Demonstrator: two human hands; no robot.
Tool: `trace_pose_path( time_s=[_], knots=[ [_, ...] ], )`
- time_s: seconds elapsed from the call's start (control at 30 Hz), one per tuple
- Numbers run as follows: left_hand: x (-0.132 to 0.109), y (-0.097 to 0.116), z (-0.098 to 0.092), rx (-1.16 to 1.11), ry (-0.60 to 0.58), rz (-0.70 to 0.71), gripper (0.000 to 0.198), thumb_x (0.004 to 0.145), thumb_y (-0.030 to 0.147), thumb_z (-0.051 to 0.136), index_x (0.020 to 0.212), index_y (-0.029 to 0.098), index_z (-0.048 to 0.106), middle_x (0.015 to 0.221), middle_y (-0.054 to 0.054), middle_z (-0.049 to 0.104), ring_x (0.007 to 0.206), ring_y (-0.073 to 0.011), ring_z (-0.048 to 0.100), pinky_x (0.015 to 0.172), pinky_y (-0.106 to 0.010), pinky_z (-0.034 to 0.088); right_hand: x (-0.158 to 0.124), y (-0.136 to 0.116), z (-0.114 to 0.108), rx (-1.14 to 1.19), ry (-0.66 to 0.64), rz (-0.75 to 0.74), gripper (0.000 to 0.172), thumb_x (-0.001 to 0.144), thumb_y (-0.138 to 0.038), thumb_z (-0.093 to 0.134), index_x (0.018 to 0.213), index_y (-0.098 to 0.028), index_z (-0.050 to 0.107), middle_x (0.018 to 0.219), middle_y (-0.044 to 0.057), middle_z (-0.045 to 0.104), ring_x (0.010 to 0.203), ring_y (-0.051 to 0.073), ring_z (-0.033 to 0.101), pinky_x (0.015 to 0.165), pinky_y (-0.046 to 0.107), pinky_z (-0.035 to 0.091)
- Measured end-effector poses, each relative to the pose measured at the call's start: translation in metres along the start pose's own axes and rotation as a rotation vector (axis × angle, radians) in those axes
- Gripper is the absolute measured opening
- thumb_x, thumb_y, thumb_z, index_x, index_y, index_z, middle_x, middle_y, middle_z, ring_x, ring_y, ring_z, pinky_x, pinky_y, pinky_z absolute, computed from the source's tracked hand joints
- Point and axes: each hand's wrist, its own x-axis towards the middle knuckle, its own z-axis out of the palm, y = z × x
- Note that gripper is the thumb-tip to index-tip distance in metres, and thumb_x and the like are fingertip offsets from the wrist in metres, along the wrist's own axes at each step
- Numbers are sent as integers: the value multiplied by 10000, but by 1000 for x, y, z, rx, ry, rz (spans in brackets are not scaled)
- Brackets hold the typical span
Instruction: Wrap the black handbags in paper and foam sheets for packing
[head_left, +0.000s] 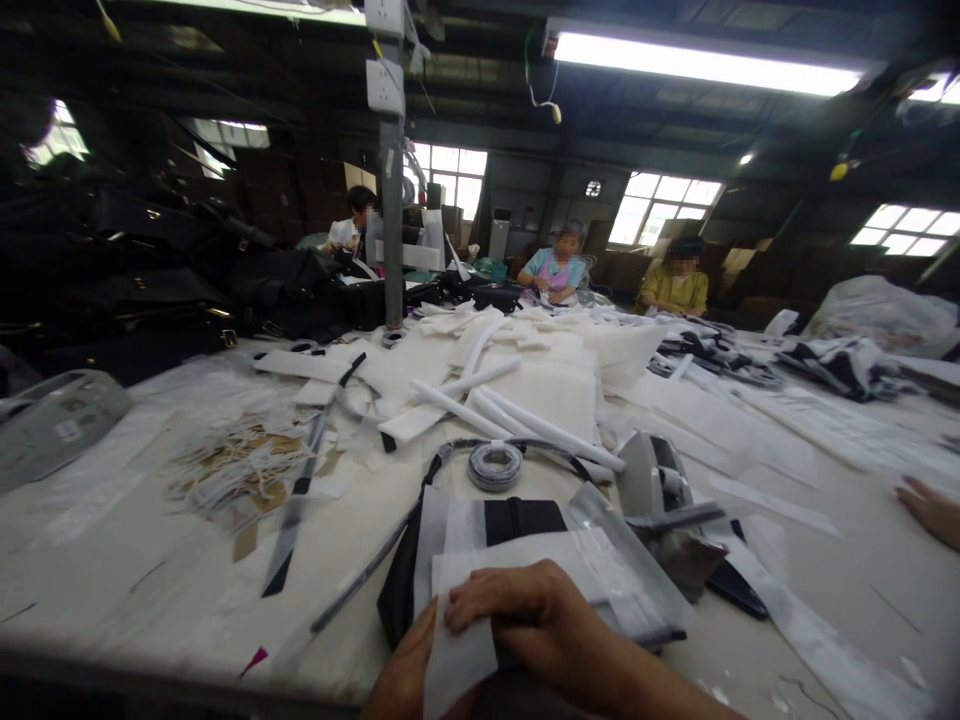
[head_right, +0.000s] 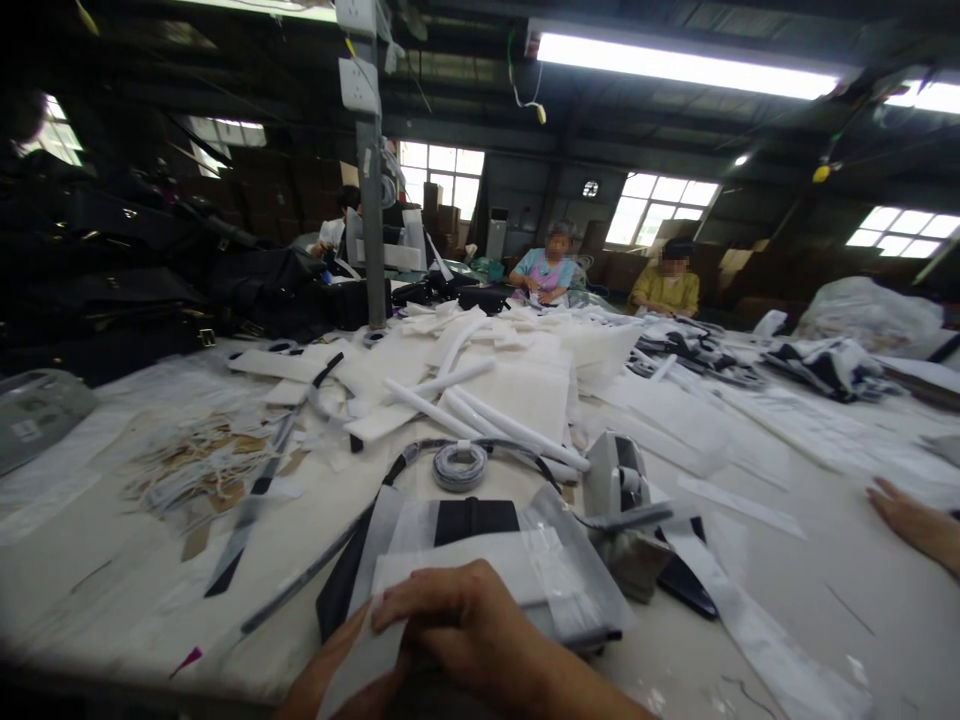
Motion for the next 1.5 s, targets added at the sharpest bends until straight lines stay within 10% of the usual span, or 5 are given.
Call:
trace_pose_path(
  time_s=[0.53,0.87,1.03,1.23,1.5],
  knots=[
    [-18,19,6,150,75,-122,406,980,250,501,1381,309,503,1172,-66,682,1162,-218,626,953,-309,550,-12,2,-8,-110,110,-65,148,880,-237,660,948,-250,791,991,58,719,933,191,675,845,279,517],
    [-15,16,4,-125,-19,-256,515,1028,340,364,1519,210,281,1421,-99,545,1279,-175,540,1012,-262,507,-20,-22,-12,-282,-154,-123,220,920,-303,594,999,-196,769,955,85,738,902,203,692,841,293,516],
    [-22,22,15,-27,-37,-259,478,1015,314,416,1487,278,352,1420,-55,551,1307,-200,514,1033,-322,504,22,-5,-44,-637,192,-121,260,981,-322,504,1036,-206,731,1039,82,737,984,213,675,895,312,496],
    [-21,15,19,-46,9,-175,448,1034,263,369,1476,194,384,1317,-32,639,1255,-126,556,1110,-229,399,82,25,-56,-1109,-197,143,270,967,-313,520,1038,-153,726,1005,134,736,948,259,678,840,342,474],
    [-16,10,21,46,79,-85,385,1036,201,324,1306,124,586,1312,-13,642,1308,-111,498,1180,-235,274,116,45,-36,-1086,-191,213,328,978,-333,492,1195,-173,678,1055,131,738,974,270,688,825,333,469]
  ],
)
